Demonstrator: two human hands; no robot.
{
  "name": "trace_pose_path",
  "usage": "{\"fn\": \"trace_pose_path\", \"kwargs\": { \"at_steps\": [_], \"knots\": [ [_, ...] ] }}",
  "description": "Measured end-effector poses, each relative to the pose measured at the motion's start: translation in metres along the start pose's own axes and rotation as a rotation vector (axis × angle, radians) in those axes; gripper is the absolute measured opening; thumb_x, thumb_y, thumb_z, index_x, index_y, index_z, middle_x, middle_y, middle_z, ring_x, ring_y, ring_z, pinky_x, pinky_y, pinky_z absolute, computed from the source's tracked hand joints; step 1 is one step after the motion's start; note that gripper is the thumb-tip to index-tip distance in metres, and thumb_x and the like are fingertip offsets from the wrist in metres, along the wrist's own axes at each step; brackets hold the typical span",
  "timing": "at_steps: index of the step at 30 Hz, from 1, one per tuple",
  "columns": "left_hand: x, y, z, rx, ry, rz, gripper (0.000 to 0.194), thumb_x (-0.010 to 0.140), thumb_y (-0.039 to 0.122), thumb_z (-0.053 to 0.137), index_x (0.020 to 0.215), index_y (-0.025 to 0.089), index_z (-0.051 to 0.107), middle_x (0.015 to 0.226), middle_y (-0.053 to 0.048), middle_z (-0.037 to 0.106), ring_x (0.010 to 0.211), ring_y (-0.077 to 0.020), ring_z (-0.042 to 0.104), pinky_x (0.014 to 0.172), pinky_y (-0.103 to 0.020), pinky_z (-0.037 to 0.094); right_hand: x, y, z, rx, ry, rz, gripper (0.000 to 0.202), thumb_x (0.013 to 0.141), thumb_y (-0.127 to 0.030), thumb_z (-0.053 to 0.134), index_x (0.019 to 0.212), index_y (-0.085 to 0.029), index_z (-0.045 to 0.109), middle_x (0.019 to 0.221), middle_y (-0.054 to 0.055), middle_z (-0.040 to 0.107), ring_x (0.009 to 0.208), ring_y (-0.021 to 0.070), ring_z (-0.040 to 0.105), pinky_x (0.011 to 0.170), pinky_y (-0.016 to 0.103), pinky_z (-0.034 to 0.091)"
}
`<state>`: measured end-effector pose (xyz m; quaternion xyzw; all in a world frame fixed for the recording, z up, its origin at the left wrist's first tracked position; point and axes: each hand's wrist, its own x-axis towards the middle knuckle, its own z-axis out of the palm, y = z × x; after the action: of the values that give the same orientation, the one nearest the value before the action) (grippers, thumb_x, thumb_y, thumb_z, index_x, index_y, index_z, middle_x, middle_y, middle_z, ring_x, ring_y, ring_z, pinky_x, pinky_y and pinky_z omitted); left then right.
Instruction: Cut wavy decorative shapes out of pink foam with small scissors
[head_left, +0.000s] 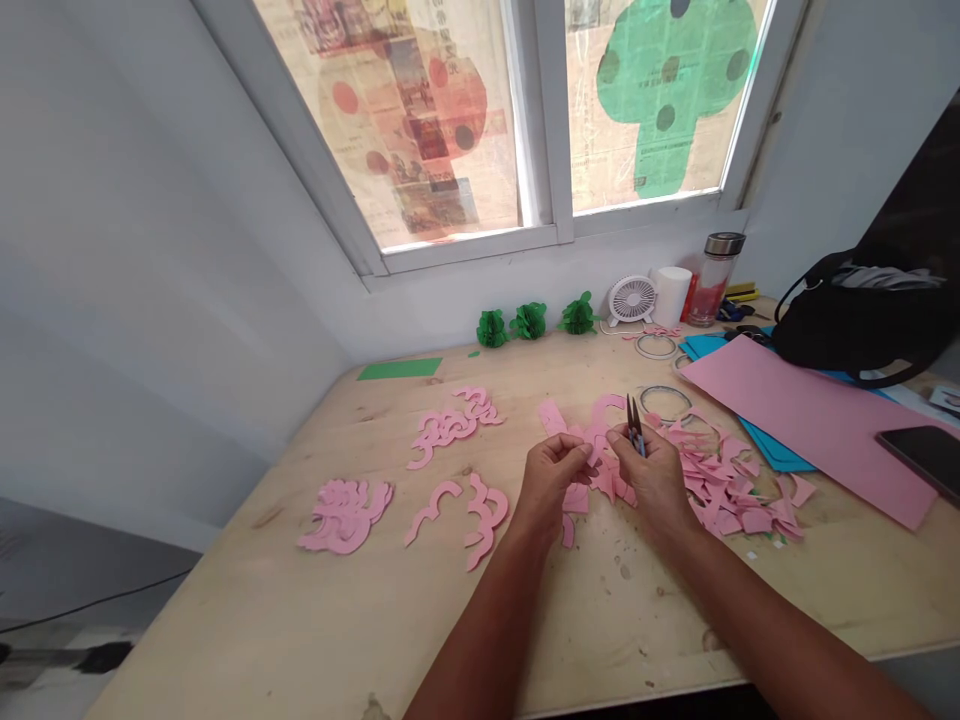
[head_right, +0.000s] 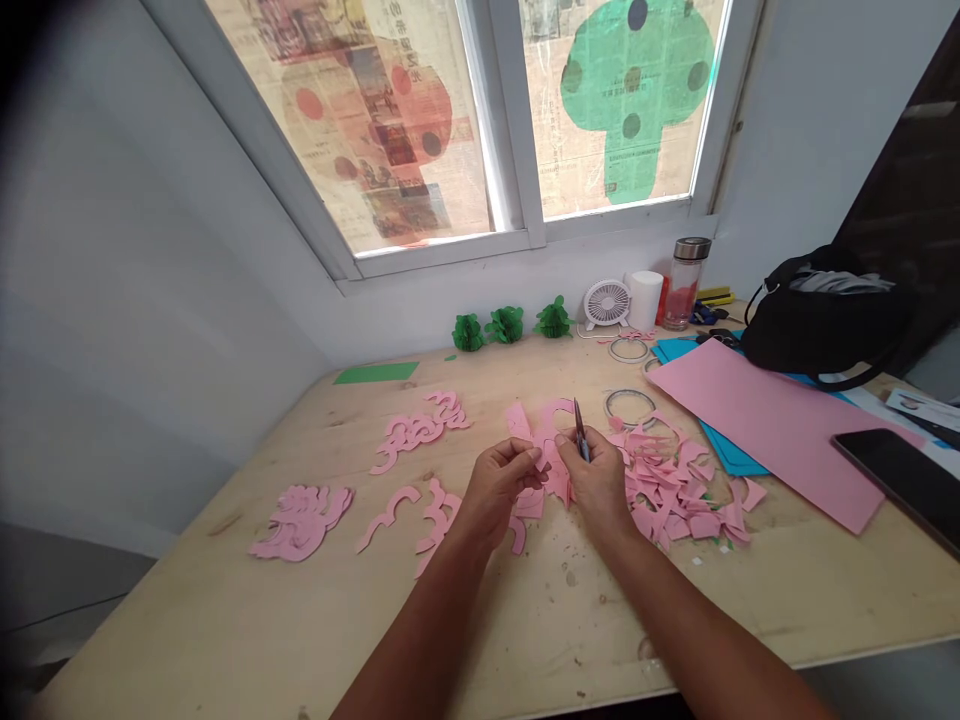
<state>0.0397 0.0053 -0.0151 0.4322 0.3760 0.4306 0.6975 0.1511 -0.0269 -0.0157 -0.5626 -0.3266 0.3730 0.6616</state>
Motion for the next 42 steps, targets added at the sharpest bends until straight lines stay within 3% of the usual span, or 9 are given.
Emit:
{"fn": "trace_pose_path", "kwargs": {
  "at_steps": [5,11,19,30,42],
  "knots": [
    [0.000,0.001,0.000,-0.019,0.037,0.030,0.021,0.060,0.029,0.070,0.065,0.013,0.058,0.057,0.000,0.057,0.051,-0.0090,0.052,0.053,-0.022,0.039,-0.001,-0.002,-0.001,0.021,-0.045,0.013,0.027,0.069,-0.041,0.063,0.073,-0.016,0.053,0.050,-0.008,0.030,0.042,0.0068,0.024,0.038,0.021,0.019],
    [0.003,0.008,-0.003,-0.213,0.151,0.077,0.020,0.059,0.028,0.071,0.064,0.014,0.057,0.056,0.002,0.053,0.051,-0.0075,0.049,0.054,-0.022,0.039,-0.007,0.000,0.000,0.036,-0.263,0.027,0.034,0.082,-0.049,0.045,0.080,-0.016,0.055,0.047,-0.007,0.032,0.040,0.0077,0.024,0.038,0.021,0.017],
    [0.003,0.008,-0.005,-0.289,0.145,0.122,0.018,0.061,0.025,0.070,0.064,0.013,0.056,0.059,0.002,0.054,0.054,-0.0080,0.050,0.059,-0.023,0.041,-0.011,0.013,0.007,-0.029,-0.432,0.059,0.037,0.083,-0.049,0.044,0.075,-0.015,0.055,0.043,-0.008,0.029,0.040,0.0084,0.024,0.040,0.023,0.016],
    [-0.001,0.011,0.004,-0.278,0.129,0.146,0.023,0.061,0.029,0.069,0.061,0.014,0.051,0.055,0.003,0.050,0.046,-0.0066,0.044,0.051,-0.023,0.036,-0.012,0.011,0.009,0.015,-0.441,0.127,0.039,0.081,-0.052,0.044,0.067,-0.017,0.051,0.042,-0.008,0.031,0.037,0.0072,0.022,0.038,0.022,0.014],
    [-0.001,0.008,0.008,-0.224,0.189,0.205,0.019,0.063,0.024,0.067,0.061,0.014,0.051,0.054,0.003,0.049,0.046,-0.0061,0.044,0.051,-0.022,0.036,-0.015,0.010,0.010,0.045,-0.428,0.147,0.037,0.082,-0.049,0.046,0.065,-0.017,0.050,0.043,-0.007,0.030,0.038,0.0063,0.021,0.038,0.021,0.013]
  ]
}}
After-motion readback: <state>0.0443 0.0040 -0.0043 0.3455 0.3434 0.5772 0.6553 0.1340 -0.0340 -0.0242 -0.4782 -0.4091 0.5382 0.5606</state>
